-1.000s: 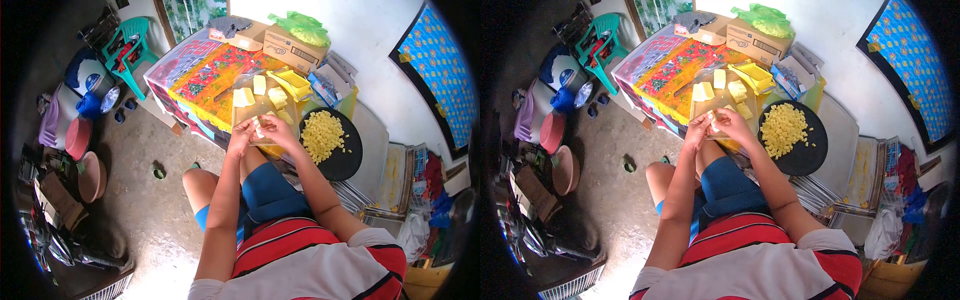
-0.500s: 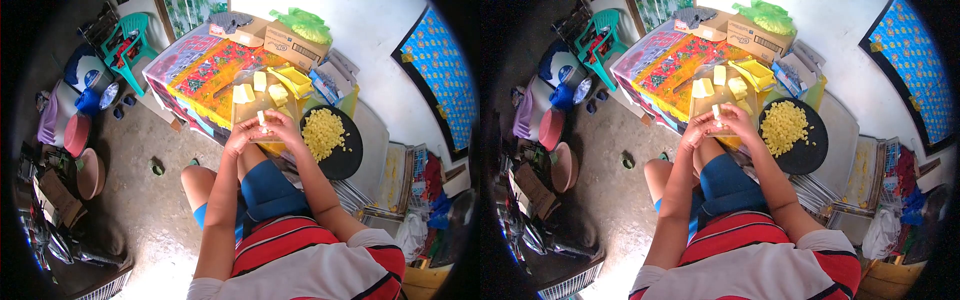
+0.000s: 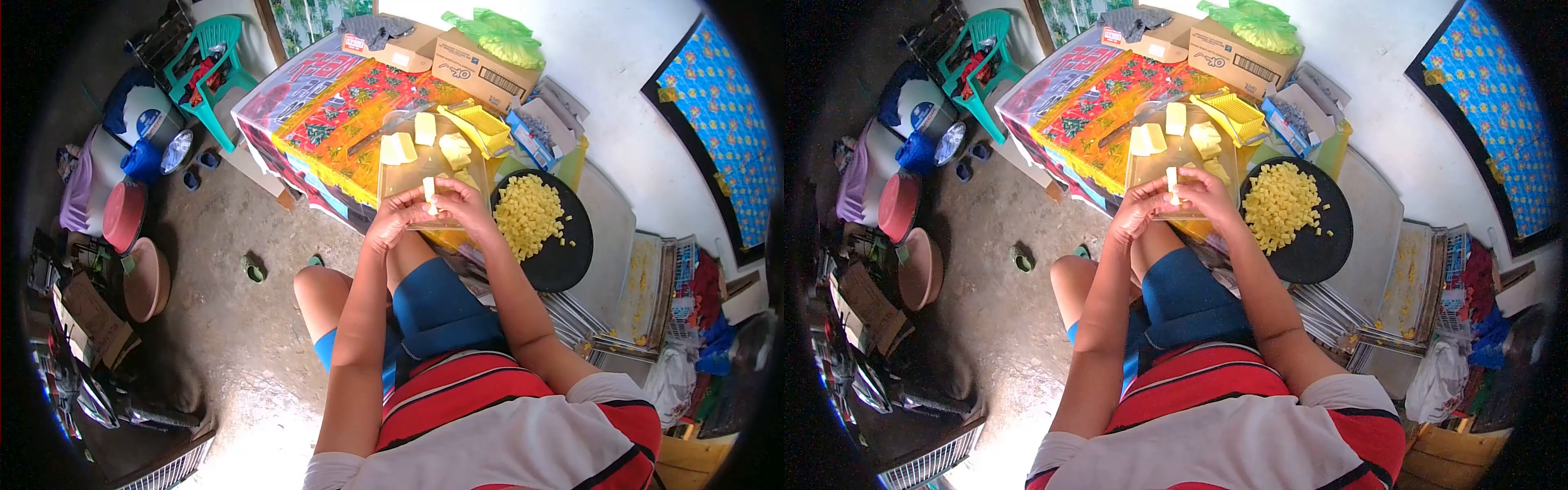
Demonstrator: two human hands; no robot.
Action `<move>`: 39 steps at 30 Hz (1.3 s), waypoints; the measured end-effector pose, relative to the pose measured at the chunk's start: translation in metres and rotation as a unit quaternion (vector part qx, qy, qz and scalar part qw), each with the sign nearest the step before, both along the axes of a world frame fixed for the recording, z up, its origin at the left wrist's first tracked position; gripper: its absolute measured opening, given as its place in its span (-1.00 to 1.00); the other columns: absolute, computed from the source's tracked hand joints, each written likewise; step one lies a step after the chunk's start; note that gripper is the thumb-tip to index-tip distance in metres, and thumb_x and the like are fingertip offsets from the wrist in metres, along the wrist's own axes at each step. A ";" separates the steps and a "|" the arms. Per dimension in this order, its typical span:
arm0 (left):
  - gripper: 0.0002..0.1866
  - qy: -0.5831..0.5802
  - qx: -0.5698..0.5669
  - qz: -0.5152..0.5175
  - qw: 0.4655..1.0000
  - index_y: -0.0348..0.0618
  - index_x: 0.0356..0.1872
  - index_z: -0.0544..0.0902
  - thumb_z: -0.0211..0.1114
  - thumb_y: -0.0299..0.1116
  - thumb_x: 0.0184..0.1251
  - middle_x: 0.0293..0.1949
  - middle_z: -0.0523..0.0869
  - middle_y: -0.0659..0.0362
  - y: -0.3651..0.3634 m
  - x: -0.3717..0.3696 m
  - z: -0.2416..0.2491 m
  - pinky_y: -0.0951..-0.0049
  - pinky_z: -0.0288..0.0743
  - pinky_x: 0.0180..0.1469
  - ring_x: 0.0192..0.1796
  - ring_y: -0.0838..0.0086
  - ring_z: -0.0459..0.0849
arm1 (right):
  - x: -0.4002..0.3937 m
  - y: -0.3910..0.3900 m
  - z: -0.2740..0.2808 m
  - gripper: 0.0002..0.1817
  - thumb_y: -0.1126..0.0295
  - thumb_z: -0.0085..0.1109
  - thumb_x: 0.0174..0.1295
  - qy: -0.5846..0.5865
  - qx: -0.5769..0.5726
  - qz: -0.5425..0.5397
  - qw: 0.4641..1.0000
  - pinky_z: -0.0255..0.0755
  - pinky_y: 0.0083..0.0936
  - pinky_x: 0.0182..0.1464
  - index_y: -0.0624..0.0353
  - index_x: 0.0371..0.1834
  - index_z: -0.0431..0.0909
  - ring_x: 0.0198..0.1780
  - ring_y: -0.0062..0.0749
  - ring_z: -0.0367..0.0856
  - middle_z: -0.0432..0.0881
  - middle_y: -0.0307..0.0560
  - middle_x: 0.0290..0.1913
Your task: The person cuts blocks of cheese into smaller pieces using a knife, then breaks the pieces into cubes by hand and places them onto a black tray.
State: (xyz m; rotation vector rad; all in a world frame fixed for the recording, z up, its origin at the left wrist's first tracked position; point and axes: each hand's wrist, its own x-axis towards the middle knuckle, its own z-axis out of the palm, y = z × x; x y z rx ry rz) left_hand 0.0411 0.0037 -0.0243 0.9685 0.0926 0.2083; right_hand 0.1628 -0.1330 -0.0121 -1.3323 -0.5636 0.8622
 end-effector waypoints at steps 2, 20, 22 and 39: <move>-0.53 0.000 -0.006 0.003 1.000 -0.39 0.21 0.45 0.26 -0.55 0.26 0.01 0.66 0.03 -0.001 0.001 0.001 0.42 0.59 0.05 -0.04 0.31 0.71 | -0.001 -0.001 0.005 -0.51 0.47 0.28 0.20 0.007 0.020 0.015 1.000 0.54 -0.62 -0.15 0.27 0.21 0.42 -0.13 -0.55 0.63 0.64 -0.11 -0.08; -0.64 0.026 0.002 0.019 0.999 -0.40 0.08 0.56 0.28 -0.42 0.31 -0.13 0.71 0.06 0.000 0.005 -0.013 0.42 0.61 -0.02 -0.15 0.40 0.72 | 0.000 -0.003 0.005 -0.54 0.47 0.29 0.19 -0.063 -0.007 0.037 0.997 0.51 -0.63 -0.17 0.28 0.17 0.44 -0.14 -0.58 0.61 0.64 -0.15 -0.12; -0.64 0.032 0.020 0.018 0.999 -0.39 0.07 0.57 0.29 -0.41 0.30 -0.14 0.72 0.07 0.001 0.005 -0.014 0.42 0.61 -0.02 -0.15 0.40 0.72 | 0.002 -0.003 0.003 -0.54 0.46 0.28 0.20 -0.077 -0.012 0.033 0.996 0.52 -0.62 -0.17 0.30 0.16 0.43 -0.14 -0.56 0.62 0.64 -0.13 -0.12; -0.74 0.045 -0.018 0.017 0.999 -0.35 -0.09 0.62 0.26 -0.35 0.34 -0.31 0.73 0.08 0.002 0.006 -0.009 0.46 0.63 -0.16 -0.33 0.45 0.71 | 0.001 -0.001 0.002 -0.56 0.48 0.26 0.19 -0.075 -0.003 0.000 0.997 0.52 -0.63 -0.23 0.27 0.16 0.44 -0.26 -0.58 0.62 0.65 -0.11 -0.21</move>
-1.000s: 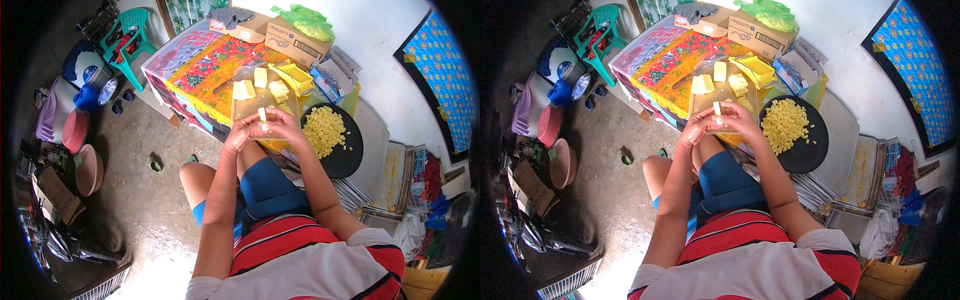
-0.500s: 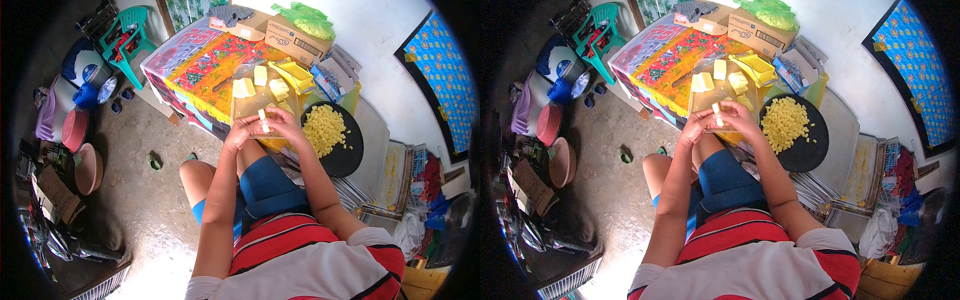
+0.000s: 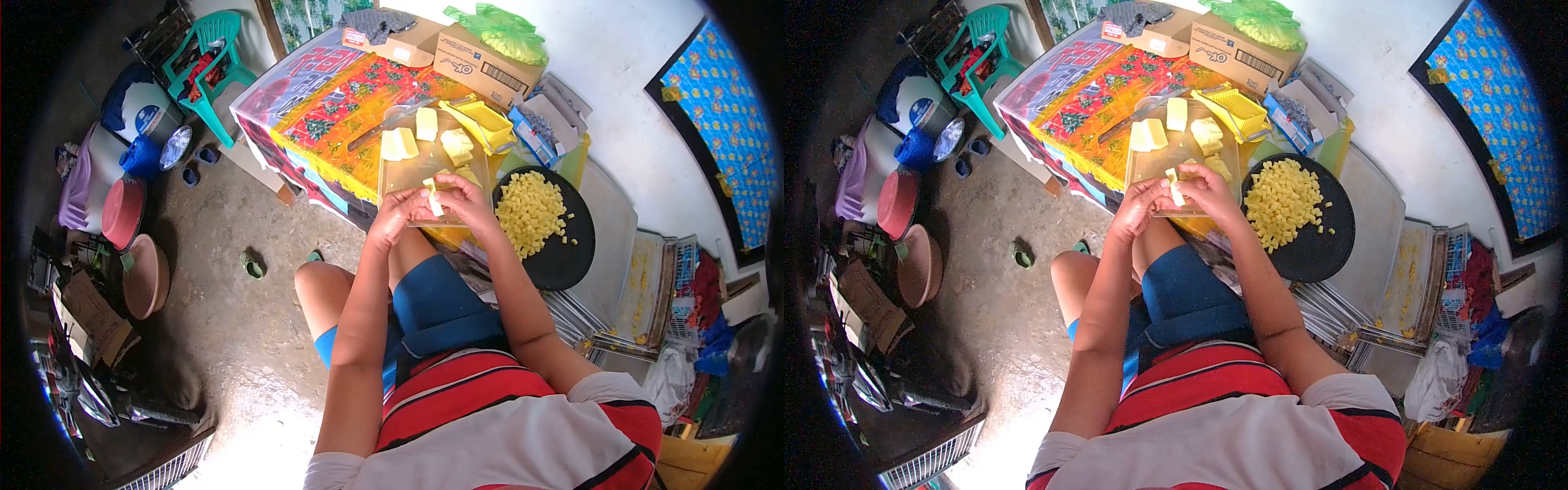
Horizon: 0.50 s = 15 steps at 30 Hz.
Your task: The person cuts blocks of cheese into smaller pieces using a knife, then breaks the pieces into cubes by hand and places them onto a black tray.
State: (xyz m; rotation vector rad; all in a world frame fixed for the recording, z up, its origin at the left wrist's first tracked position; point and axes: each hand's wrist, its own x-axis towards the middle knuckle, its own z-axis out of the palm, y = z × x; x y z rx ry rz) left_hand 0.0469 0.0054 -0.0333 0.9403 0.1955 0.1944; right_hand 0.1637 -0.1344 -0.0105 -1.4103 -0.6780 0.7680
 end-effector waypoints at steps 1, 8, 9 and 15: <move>-0.75 -0.005 -0.008 -0.003 1.000 -0.32 -0.10 0.62 0.24 -0.34 0.36 -0.32 0.73 0.09 0.000 0.001 -0.001 0.48 0.63 -0.19 -0.36 0.47 0.71 | -0.001 0.000 0.002 -0.56 0.47 0.27 0.19 0.006 -0.002 0.005 1.000 0.49 -0.65 -0.22 0.27 0.15 0.46 -0.25 -0.61 0.60 0.64 -0.14 -0.20; -0.71 -0.006 0.021 0.005 1.000 -0.34 0.00 0.57 0.24 -0.35 0.36 -0.26 0.72 0.08 0.000 0.002 -0.007 0.50 0.63 -0.15 -0.31 0.46 0.72 | 0.002 -0.001 0.000 -0.53 0.46 0.28 0.19 0.006 -0.017 0.026 0.999 0.48 -0.68 -0.21 0.25 0.18 0.44 -0.21 -0.63 0.59 0.62 -0.17 -0.15; -0.68 -0.006 0.026 0.002 1.000 -0.34 0.04 0.55 0.24 -0.36 0.36 -0.22 0.71 0.07 0.000 0.002 -0.005 0.50 0.63 -0.14 -0.29 0.46 0.72 | 0.001 -0.001 0.004 -0.51 0.46 0.28 0.18 0.010 -0.026 0.034 0.999 0.50 -0.67 -0.21 0.24 0.19 0.42 -0.21 -0.61 0.60 0.61 -0.15 -0.14; -0.53 -0.038 0.078 -0.036 0.996 -0.31 0.20 0.47 0.29 -0.33 0.32 0.00 0.67 0.10 -0.001 -0.003 0.007 0.47 0.61 -0.03 -0.11 0.46 0.70 | 0.001 -0.010 0.021 -0.33 0.45 0.33 0.14 0.029 -0.011 0.108 0.994 0.49 -0.56 0.02 0.23 0.34 0.28 0.02 -0.46 0.60 0.56 -0.07 0.05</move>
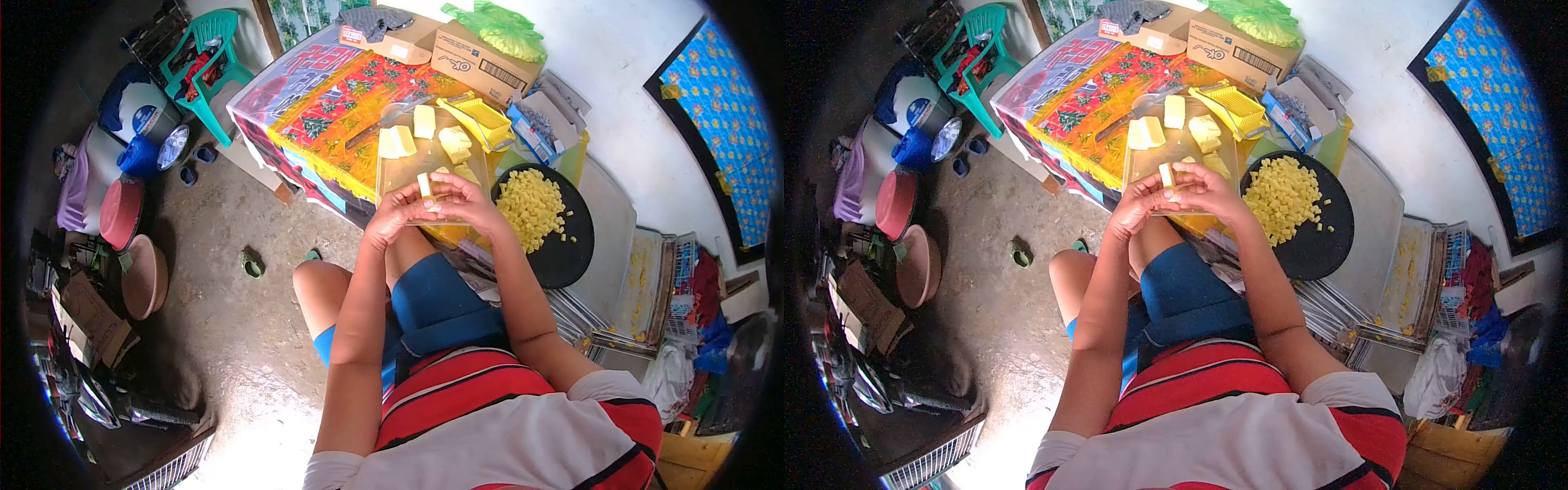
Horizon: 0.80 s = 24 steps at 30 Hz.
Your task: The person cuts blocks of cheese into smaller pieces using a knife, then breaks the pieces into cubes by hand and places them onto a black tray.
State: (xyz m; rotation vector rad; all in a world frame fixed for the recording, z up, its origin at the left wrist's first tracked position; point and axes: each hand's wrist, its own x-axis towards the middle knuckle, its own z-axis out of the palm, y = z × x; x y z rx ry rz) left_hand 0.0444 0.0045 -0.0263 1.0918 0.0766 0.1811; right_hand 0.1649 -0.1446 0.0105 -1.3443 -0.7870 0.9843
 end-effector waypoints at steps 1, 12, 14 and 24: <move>-0.52 -0.001 0.001 -0.006 1.000 -0.30 0.21 0.47 0.29 -0.33 0.31 0.03 0.66 0.11 0.001 0.000 0.000 0.47 0.60 -0.02 -0.08 0.47 0.69 | 0.000 0.000 0.001 -0.32 0.46 0.33 0.13 -0.006 -0.003 0.004 1.000 0.49 -0.55 0.03 0.23 0.35 0.27 0.02 -0.46 0.59 0.55 -0.07 0.06; -0.52 -0.005 0.014 -0.009 1.000 -0.26 0.22 0.48 0.30 -0.35 0.31 0.01 0.67 0.14 0.000 -0.001 0.006 0.53 0.57 -0.05 -0.07 0.53 0.66 | 0.002 0.001 -0.004 -0.32 0.53 0.29 0.13 -0.019 0.000 0.015 1.000 0.47 -0.53 0.07 0.22 0.36 0.26 0.00 -0.49 0.58 0.56 -0.05 0.06; -0.53 0.002 0.015 -0.013 1.000 -0.26 0.22 0.48 0.30 -0.36 0.30 0.01 0.68 0.14 0.000 -0.001 0.006 0.53 0.57 -0.05 -0.07 0.53 0.66 | 0.002 0.000 -0.003 -0.34 0.53 0.26 0.15 -0.003 -0.001 0.012 1.000 0.48 -0.53 0.06 0.22 0.36 0.27 -0.01 -0.49 0.59 0.57 -0.04 0.05; -0.56 0.002 -0.017 -0.006 1.000 -0.29 0.21 0.48 0.26 -0.45 0.30 0.02 0.65 0.14 0.000 0.000 0.000 0.47 0.57 0.02 -0.04 0.48 0.66 | 0.006 -0.001 -0.012 -0.46 0.53 0.09 0.24 0.082 0.013 -0.005 0.997 0.53 -0.54 0.03 0.21 0.34 0.31 -0.03 -0.43 0.60 0.56 -0.02 0.06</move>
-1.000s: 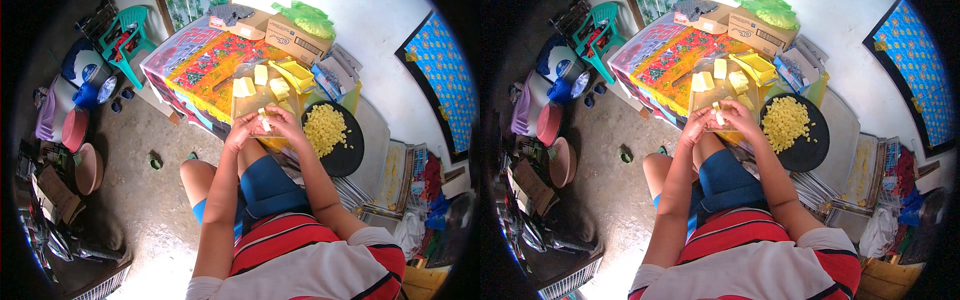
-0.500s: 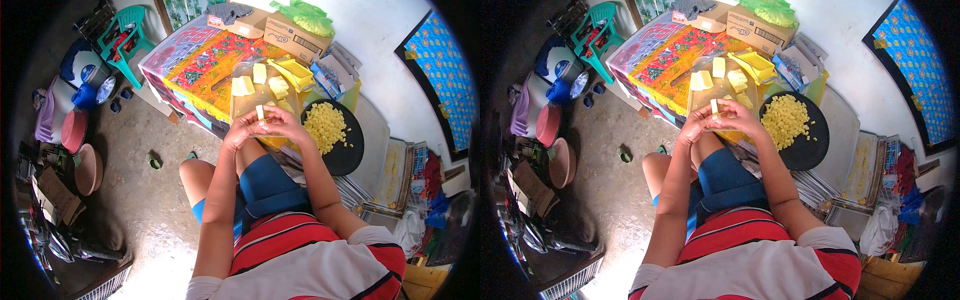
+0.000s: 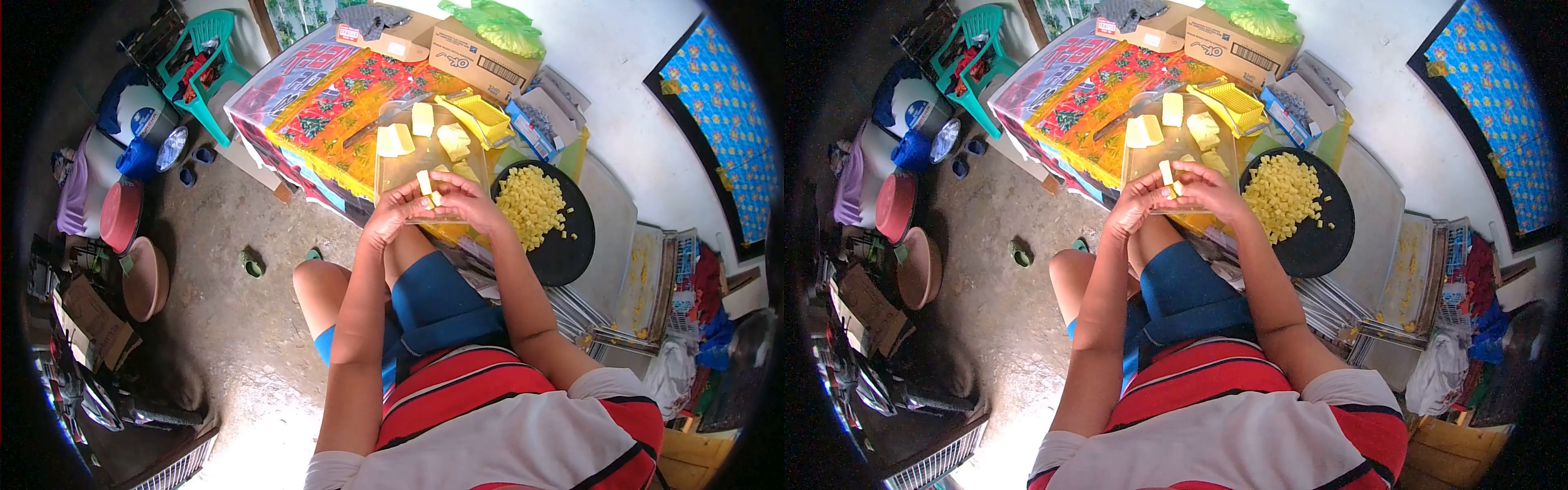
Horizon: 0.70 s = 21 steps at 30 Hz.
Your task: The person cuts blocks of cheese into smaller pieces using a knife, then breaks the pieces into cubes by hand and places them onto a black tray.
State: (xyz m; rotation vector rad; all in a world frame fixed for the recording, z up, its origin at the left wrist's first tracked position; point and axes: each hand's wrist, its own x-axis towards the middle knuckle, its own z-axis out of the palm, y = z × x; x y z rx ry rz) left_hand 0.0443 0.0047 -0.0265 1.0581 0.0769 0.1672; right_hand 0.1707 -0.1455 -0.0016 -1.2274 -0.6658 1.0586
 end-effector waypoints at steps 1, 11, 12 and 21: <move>-0.56 0.004 -0.004 0.004 1.000 -0.29 0.21 0.48 0.25 -0.46 0.31 0.02 0.65 0.14 0.000 0.000 0.000 0.46 0.57 0.02 -0.04 0.48 0.66 | 0.000 0.000 -0.001 -0.48 0.53 0.07 0.26 0.010 0.003 -0.002 1.000 0.53 -0.54 0.03 0.21 0.33 0.33 -0.02 -0.43 0.60 0.56 -0.02 0.06; -0.56 0.019 0.017 0.006 1.000 -0.30 0.22 0.45 0.23 -0.45 0.34 -0.01 0.65 0.15 -0.001 0.002 0.000 0.50 0.58 -0.01 -0.09 0.47 0.68 | -0.005 0.014 -0.011 -0.54 0.42 0.20 0.25 -0.067 -0.033 -0.077 0.994 0.55 -0.61 -0.15 0.30 0.21 0.41 -0.13 -0.53 0.60 0.59 -0.08 -0.04; -0.56 0.022 0.012 0.013 1.000 -0.30 0.23 0.44 0.22 -0.44 0.35 -0.02 0.64 0.15 -0.003 0.002 0.003 0.51 0.58 -0.04 -0.12 0.47 0.68 | -0.004 0.016 -0.012 -0.53 0.42 0.23 0.23 -0.095 -0.034 -0.073 0.992 0.54 -0.63 -0.19 0.31 0.20 0.41 -0.16 -0.55 0.60 0.60 -0.08 -0.06; -0.62 0.047 -0.026 0.072 0.996 -0.33 0.16 0.50 0.19 -0.34 0.41 -0.23 0.70 0.14 -0.004 0.005 -0.005 0.59 0.61 -0.30 -0.37 0.51 0.69 | -0.007 0.019 -0.011 -0.54 0.44 0.29 0.17 -0.102 -0.042 -0.083 0.990 0.52 -0.64 -0.23 0.28 0.13 0.43 -0.10 -0.56 0.56 0.50 -0.16 0.01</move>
